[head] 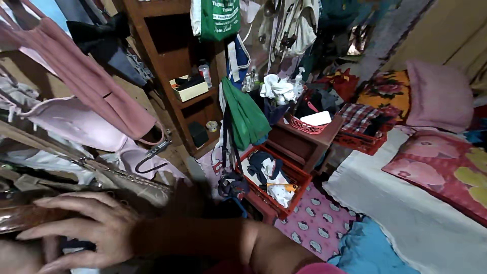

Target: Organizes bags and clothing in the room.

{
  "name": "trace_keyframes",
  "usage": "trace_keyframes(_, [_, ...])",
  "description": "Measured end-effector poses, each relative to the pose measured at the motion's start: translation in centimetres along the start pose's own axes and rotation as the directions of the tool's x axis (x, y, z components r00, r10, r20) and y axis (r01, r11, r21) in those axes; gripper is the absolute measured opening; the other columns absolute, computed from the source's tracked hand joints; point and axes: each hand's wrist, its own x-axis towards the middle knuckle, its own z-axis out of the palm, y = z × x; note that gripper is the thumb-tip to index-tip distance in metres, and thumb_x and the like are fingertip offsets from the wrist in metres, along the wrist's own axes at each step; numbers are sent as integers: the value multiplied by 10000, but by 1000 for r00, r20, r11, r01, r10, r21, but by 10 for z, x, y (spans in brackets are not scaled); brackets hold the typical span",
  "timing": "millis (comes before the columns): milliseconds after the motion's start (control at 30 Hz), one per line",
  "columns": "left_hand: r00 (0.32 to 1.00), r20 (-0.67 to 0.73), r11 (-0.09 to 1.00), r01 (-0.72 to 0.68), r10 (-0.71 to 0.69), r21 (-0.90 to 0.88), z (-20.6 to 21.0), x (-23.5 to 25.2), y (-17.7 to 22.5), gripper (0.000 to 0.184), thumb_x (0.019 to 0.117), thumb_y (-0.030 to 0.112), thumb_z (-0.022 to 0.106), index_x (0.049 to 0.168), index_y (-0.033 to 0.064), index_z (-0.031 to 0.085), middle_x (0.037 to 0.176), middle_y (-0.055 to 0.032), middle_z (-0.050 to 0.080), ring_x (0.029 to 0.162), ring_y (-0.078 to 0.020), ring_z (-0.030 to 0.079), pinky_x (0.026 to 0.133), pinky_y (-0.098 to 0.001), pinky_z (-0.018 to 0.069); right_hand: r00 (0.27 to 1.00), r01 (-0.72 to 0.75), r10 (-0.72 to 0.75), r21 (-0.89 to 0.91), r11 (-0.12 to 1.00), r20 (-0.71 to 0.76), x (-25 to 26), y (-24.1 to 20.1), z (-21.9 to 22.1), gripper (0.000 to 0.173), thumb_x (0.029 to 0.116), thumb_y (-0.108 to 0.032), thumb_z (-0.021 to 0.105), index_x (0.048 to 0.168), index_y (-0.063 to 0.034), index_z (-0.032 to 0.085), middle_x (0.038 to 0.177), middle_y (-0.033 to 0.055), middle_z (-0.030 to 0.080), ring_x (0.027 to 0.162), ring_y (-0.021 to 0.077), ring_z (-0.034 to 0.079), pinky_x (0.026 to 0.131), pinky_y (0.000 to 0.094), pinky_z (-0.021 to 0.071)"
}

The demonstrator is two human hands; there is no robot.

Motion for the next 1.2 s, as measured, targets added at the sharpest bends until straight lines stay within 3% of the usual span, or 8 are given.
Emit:
trace_keyframes(133, [786,343,755,-224,513,-616,-18,31,-26,283,1058,65,307,1258,-8,493,1107,-68,693,936,-184,714,862,-363,614,987,-97,82,-105,990,-140,3,-7,-18,726,711,-222,905,1314,73,628,1411,255,579,1323,367,556,1129,434,470])
trace_keyframes(367, [664,559,863,-306,497,-403,-48,-37,-25,489,863,-49,529,1324,-45,366,1048,88,664,925,-28,682,857,-256,599,938,-326,287,211,922,195,-4,-25,-51,619,878,-62,771,1392,159,504,1222,259,678,1032,248,705,906,349,583])
trace_keyframes(467, [608,675,900,-174,418,-400,-59,-45,-43,452,857,50,647,1266,106,463,1014,143,703,888,-26,684,810,-247,591,914,-311,247,163,937,322,-5,-24,-63,789,806,-83,828,1459,134,444,1390,226,613,1217,267,643,1061,372,505])
trace_keyframes(600, [556,756,938,-202,346,-281,-74,-51,-66,618,790,226,845,1278,62,502,1091,157,684,1012,22,660,924,-249,570,830,-451,274,295,842,485,-4,-28,-72,926,783,38,785,1539,154,262,1400,311,558,1259,293,615,1098,360,476])
trace_keyframes(767, [536,834,978,70,130,-197,-61,-79,-72,737,718,254,858,1350,78,523,1118,54,708,996,-52,688,860,-270,603,778,-613,546,189,767,310,-4,-18,-76,411,1006,-145,621,1378,24,578,1162,123,728,1029,128,706,944,322,581])
trace_keyframes(900, [467,883,979,197,-50,-49,-39,-87,-79,562,813,176,795,1310,48,566,1075,-11,724,954,-98,709,842,-293,615,767,-641,608,268,719,204,5,-13,-84,272,1060,-121,505,1241,-10,675,1010,55,765,911,104,724,874,316,605])
trace_keyframes(1100, [565,786,867,491,-250,-78,-30,-89,-65,223,1087,233,465,1232,84,545,886,33,684,782,-38,679,707,-227,600,843,-308,272,0,952,464,-8,-11,-94,269,1029,-124,539,1180,-75,755,1369,75,665,1333,166,578,1136,372,478])
trace_keyframes(1200, [535,816,696,672,-219,-253,-33,-82,-56,376,1134,302,253,1085,132,585,840,39,689,767,-28,671,692,-209,582,816,-178,143,9,984,560,-37,-10,-82,287,945,-151,680,1221,-117,753,1493,123,565,1466,277,437,1213,454,379])
